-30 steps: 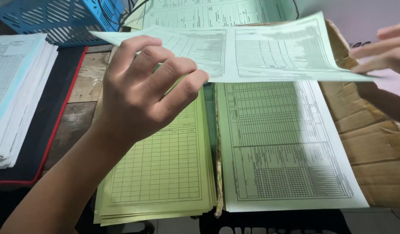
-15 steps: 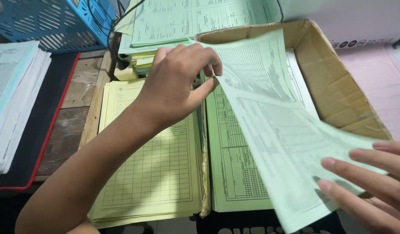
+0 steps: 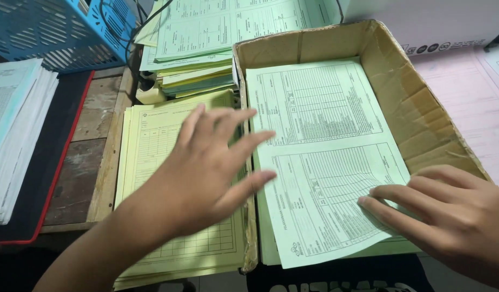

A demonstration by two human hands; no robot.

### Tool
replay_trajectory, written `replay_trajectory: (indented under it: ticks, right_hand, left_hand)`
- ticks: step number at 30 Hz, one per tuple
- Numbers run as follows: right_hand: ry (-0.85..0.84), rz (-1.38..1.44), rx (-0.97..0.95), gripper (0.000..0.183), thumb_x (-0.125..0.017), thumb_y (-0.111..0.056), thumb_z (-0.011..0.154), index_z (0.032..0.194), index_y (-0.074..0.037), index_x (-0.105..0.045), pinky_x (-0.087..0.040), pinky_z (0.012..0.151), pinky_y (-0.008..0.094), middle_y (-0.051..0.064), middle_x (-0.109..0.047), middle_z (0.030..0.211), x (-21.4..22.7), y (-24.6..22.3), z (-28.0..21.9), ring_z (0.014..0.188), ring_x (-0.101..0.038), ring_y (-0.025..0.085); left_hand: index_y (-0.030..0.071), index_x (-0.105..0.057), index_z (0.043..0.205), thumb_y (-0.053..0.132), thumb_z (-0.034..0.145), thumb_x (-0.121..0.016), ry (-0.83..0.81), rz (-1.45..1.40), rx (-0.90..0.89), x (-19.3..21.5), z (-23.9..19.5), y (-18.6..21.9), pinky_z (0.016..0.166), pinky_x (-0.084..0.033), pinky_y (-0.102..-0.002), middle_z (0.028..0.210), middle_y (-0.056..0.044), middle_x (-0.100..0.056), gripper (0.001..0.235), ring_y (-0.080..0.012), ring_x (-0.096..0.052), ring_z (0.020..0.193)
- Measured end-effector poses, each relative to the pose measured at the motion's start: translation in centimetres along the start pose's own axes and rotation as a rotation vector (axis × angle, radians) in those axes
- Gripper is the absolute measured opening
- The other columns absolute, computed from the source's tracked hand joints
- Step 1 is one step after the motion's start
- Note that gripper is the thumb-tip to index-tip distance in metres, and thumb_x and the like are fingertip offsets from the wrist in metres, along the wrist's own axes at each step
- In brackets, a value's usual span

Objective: The person is sorting through various stacks of colored paper forms (yellow, green, white, pink) and placing them into a cardboard box, occasionally flipping pages to check details.

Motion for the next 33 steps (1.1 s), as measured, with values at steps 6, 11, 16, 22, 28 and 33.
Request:
replay_trajectory:
  ticks: [6,11,16,22,28,33]
  right_hand:
    - [-0.148,0.112,0.062,0.037,-0.053,-0.018,0.076,0.113,-0.013,-0.053,-0.047,0.065,0.039,0.003,-0.058,0.101,-2.8,-0.7,-0.5,0.062,-0.057,0.021]
    - [-0.254,0.197,0.07,0.06,-0.06,-0.055,0.075,0.122,-0.02,-0.048,-0.045,0.067,0.04,0.0,-0.057,0.108,-5.1,-0.6,-2.0,0.07,-0.059,0.02]
    - [-0.446,0.336,0.088,0.099,-0.079,-0.085,0.062,0.133,-0.027,-0.043,-0.041,0.081,0.049,0.001,-0.056,0.12,-7.7,0.7,-1.8,0.094,-0.058,0.026]
    - [-0.156,0.189,0.223,0.047,-0.05,-0.05,0.081,0.113,-0.016,-0.053,-0.047,0.079,0.041,0.007,-0.058,0.114,-2.4,0.3,8.3,0.094,-0.058,0.024]
    - [0.076,0.205,0.471,0.058,-0.048,-0.053,0.084,0.129,-0.016,-0.041,-0.044,0.086,0.042,0.014,-0.051,0.124,-1.2,-2.4,14.3,0.106,-0.053,0.028]
    - [-0.01,0.585,0.569,0.028,-0.057,-0.03,0.083,0.064,-0.009,-0.06,-0.042,0.082,0.047,0.002,-0.061,0.064,-1.3,-3.5,17.0,0.073,-0.057,0.025]
  left_hand:
    - [0.013,-0.044,0.126,0.057,0.087,-0.03,-0.005,-0.217,-0.338,-1.8,-4.8,6.9,0.096,-0.012,-0.068,0.135,-0.02,-0.032,0.061,-0.042,-0.028,0.125]
    - [0.019,-0.019,0.142,0.065,0.075,-0.063,-0.037,-0.083,-0.15,-2.6,-7.9,4.0,0.101,-0.01,-0.056,0.147,-0.017,-0.013,0.092,-0.0349,-0.022,0.131]
    - [0.017,-0.016,0.145,0.06,0.085,-0.011,-0.051,-0.238,0.226,-5.2,-11.1,-1.8,0.1,0.001,-0.052,0.151,-0.011,-0.01,0.074,-0.0296,-0.006,0.135]
    - [0.015,-0.024,0.14,0.058,0.086,-0.017,0.089,-0.283,0.536,-9.5,-13.5,-5.8,0.105,0.002,-0.047,0.149,-0.008,-0.015,0.07,-0.0263,-0.007,0.136]
    - [0.018,-0.033,0.137,0.074,0.074,-0.037,0.217,0.073,0.536,-7.8,-13.6,-5.4,0.107,-0.008,-0.047,0.147,-0.009,-0.022,0.084,-0.0272,-0.018,0.134]
    - [0.017,-0.033,0.137,0.07,0.077,-0.038,0.218,0.023,0.472,-7.6,-13.6,-5.4,0.108,-0.008,-0.047,0.146,-0.012,-0.022,0.08,-0.0295,-0.018,0.134]
Point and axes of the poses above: each hand's wrist, its own z-axis towards the middle knuckle, its own x-axis out of the back of the hand, y = z × x, the point moved 10 cm from there along z, towards the middle knuckle
